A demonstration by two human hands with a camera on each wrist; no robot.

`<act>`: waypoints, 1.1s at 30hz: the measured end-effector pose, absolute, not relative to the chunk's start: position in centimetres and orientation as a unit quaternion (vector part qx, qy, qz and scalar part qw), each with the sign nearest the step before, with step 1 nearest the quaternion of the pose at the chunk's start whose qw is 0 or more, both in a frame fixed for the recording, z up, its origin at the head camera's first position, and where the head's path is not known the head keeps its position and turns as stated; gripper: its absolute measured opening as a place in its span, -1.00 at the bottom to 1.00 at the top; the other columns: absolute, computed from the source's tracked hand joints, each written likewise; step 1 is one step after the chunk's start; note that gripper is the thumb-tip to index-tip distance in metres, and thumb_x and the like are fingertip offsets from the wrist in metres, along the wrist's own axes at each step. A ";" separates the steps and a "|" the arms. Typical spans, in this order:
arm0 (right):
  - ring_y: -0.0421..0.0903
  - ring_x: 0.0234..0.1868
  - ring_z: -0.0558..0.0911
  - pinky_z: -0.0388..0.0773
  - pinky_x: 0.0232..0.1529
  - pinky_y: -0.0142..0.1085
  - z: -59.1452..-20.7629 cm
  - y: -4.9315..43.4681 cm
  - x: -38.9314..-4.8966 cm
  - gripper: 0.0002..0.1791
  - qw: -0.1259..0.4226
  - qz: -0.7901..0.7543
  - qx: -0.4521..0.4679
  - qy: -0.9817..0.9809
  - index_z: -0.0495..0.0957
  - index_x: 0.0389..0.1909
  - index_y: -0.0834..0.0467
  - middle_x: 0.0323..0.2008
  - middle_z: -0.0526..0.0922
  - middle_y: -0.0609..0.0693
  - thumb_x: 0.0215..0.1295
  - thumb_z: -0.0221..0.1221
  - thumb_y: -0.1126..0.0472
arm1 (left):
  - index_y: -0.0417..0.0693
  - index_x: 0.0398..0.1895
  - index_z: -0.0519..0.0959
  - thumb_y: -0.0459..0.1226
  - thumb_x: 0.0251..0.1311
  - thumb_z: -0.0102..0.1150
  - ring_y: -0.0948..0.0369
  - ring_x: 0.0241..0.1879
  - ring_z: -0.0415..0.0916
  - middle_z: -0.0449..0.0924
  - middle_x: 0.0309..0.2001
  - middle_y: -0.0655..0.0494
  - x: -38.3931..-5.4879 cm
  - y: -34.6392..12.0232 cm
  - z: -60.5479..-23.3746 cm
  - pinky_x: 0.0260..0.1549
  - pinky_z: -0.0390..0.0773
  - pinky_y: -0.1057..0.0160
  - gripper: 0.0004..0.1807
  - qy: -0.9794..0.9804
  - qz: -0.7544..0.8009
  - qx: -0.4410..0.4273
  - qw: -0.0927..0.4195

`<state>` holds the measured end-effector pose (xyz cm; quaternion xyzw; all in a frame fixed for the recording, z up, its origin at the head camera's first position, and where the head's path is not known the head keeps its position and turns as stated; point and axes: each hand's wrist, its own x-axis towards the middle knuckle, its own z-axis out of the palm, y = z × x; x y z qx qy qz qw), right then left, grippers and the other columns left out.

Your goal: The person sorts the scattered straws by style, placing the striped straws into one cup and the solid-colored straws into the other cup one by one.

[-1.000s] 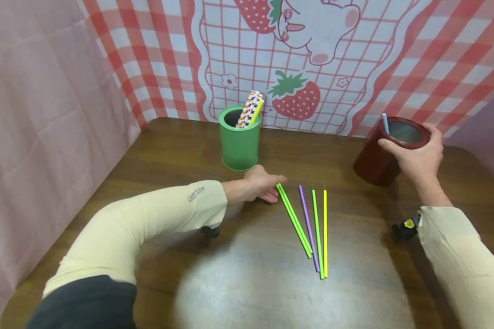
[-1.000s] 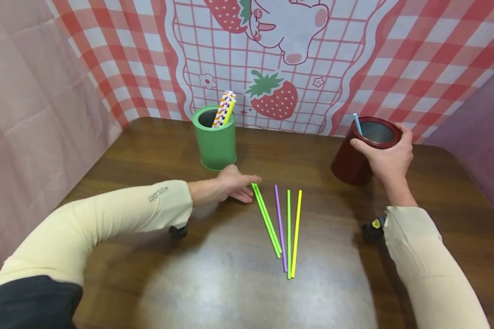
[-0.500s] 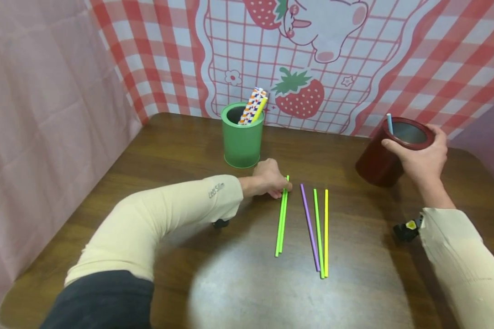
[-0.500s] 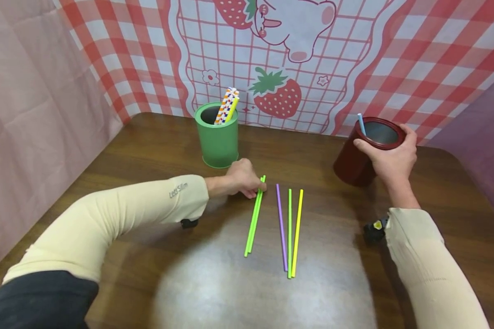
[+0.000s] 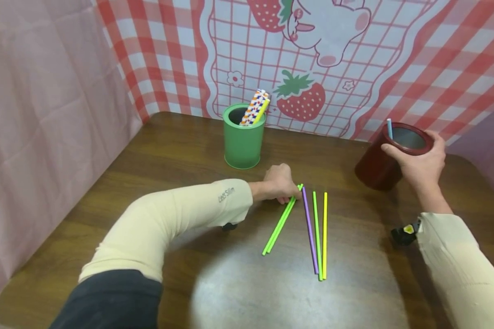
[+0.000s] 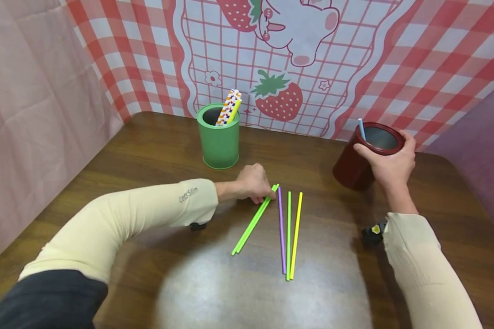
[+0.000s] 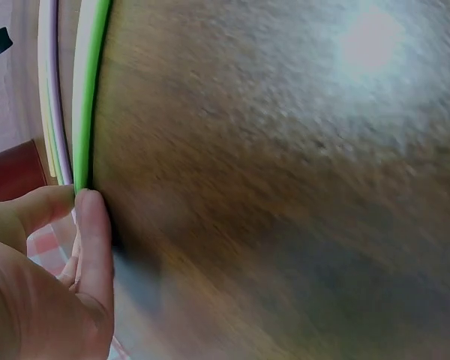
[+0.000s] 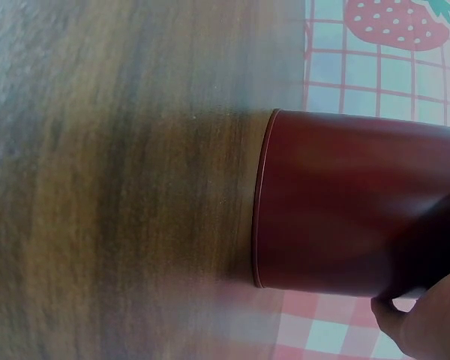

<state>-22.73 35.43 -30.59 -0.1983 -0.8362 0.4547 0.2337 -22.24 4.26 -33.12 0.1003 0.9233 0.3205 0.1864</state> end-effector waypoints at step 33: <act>-0.17 0.30 0.25 0.28 0.29 -0.29 -30.7 35.4 -22.7 -0.01 0.244 0.448 -0.195 -0.838 0.10 0.39 -0.16 0.37 0.22 -0.06 -0.04 0.42 -0.16 | 0.07 -0.83 0.61 -0.07 -0.03 0.38 0.30 -0.80 0.48 0.56 -0.78 0.22 -20.9 10.0 -32.5 -0.70 0.43 0.40 -0.68 0.939 0.238 0.201 0.144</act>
